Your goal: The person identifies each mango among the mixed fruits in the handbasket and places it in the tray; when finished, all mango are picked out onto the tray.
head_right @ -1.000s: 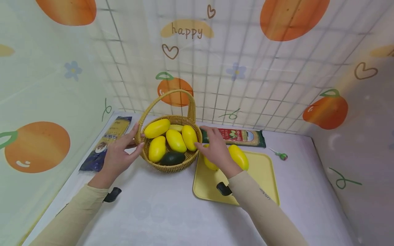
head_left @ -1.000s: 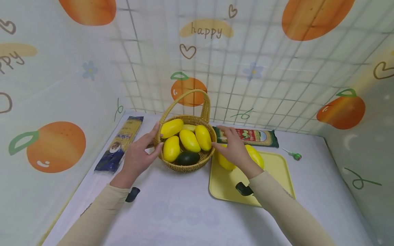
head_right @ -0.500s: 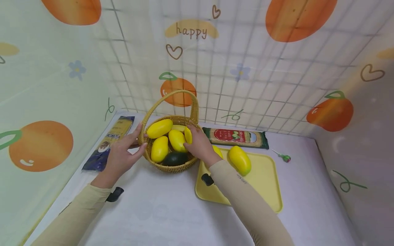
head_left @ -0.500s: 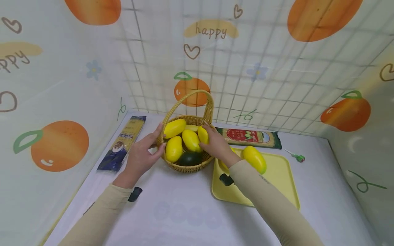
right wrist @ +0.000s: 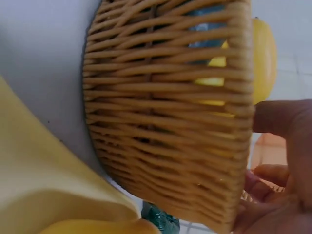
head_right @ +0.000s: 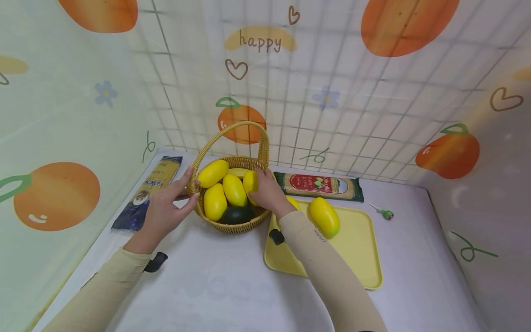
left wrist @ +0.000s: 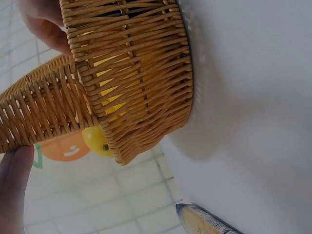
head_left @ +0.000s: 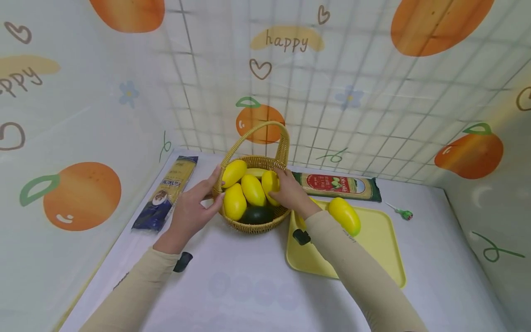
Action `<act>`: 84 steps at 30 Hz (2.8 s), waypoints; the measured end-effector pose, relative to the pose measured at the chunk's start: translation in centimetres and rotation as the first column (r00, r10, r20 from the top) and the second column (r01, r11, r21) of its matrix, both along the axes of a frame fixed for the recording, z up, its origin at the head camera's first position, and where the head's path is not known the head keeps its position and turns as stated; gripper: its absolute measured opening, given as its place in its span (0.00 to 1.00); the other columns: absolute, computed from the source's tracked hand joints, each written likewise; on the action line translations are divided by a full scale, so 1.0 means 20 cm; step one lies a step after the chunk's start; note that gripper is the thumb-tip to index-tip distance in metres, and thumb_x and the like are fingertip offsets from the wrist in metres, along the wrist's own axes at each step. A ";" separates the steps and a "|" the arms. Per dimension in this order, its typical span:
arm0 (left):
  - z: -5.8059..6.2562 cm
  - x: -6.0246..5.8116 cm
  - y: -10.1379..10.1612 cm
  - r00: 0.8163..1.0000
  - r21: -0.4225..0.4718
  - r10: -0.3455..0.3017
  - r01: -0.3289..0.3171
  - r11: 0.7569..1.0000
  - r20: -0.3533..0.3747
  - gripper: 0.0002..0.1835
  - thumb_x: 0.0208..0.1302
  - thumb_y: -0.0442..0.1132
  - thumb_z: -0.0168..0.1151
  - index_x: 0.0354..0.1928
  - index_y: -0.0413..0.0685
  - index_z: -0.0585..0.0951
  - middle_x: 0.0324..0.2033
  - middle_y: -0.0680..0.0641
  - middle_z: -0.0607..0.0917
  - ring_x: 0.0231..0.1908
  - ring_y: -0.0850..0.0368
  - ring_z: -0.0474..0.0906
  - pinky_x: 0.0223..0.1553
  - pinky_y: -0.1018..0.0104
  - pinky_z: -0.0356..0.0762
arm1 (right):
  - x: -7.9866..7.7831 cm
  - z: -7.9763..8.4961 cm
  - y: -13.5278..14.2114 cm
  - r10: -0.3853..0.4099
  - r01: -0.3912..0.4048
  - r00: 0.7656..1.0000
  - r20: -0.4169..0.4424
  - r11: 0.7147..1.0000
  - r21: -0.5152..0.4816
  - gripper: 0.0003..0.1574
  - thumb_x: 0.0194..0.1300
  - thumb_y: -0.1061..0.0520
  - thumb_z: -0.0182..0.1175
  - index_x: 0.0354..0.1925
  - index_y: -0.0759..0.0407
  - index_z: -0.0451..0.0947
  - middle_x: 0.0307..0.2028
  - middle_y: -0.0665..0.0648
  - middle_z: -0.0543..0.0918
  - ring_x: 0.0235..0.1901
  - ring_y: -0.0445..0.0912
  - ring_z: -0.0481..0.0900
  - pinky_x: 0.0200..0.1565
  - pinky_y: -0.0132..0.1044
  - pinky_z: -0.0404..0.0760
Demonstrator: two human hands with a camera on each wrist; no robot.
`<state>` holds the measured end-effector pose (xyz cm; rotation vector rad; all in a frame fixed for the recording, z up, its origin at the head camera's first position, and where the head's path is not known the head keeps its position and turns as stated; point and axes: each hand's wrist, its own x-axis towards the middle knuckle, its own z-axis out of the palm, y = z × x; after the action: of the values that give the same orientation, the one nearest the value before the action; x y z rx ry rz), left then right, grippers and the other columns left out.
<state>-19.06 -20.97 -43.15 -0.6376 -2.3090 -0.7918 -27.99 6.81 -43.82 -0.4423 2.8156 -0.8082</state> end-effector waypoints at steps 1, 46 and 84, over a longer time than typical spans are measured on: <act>0.00 0.00 0.00 1.000 -0.002 0.001 -0.001 1.000 -0.001 0.43 0.63 0.37 0.71 0.78 0.59 0.64 0.46 0.44 0.88 0.37 0.53 0.87 0.38 0.60 0.88 | -0.01 -0.01 0.00 0.002 -0.002 1.000 0.006 1.000 -0.002 0.51 0.68 0.50 0.66 0.79 0.63 0.53 0.76 0.72 0.54 0.69 0.64 0.67 0.68 0.55 0.71; 0.00 0.00 0.00 1.000 -0.013 0.004 -0.004 1.000 -0.022 0.43 0.62 0.36 0.72 0.78 0.57 0.64 0.40 0.44 0.88 0.35 0.53 0.87 0.37 0.59 0.88 | -0.03 -0.12 0.01 0.085 -0.092 0.954 -0.288 0.996 -0.009 0.43 0.64 0.57 0.69 0.74 0.50 0.66 0.69 0.60 0.67 0.65 0.60 0.68 0.68 0.55 0.71; 0.01 0.01 0.01 0.999 -0.011 0.004 -0.004 1.000 -0.034 0.43 0.61 0.36 0.72 0.78 0.57 0.65 0.40 0.44 0.88 0.34 0.52 0.87 0.36 0.58 0.88 | 0.29 0.10 0.43 -0.033 -0.026 0.972 -0.233 0.969 -0.244 0.42 0.67 0.48 0.68 0.75 0.43 0.66 0.66 0.58 0.71 0.57 0.55 0.75 0.56 0.54 0.81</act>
<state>-18.88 -20.80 -42.97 -0.6466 -2.2841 -0.7612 -22.19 15.43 -41.73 -0.6076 2.9392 -1.1868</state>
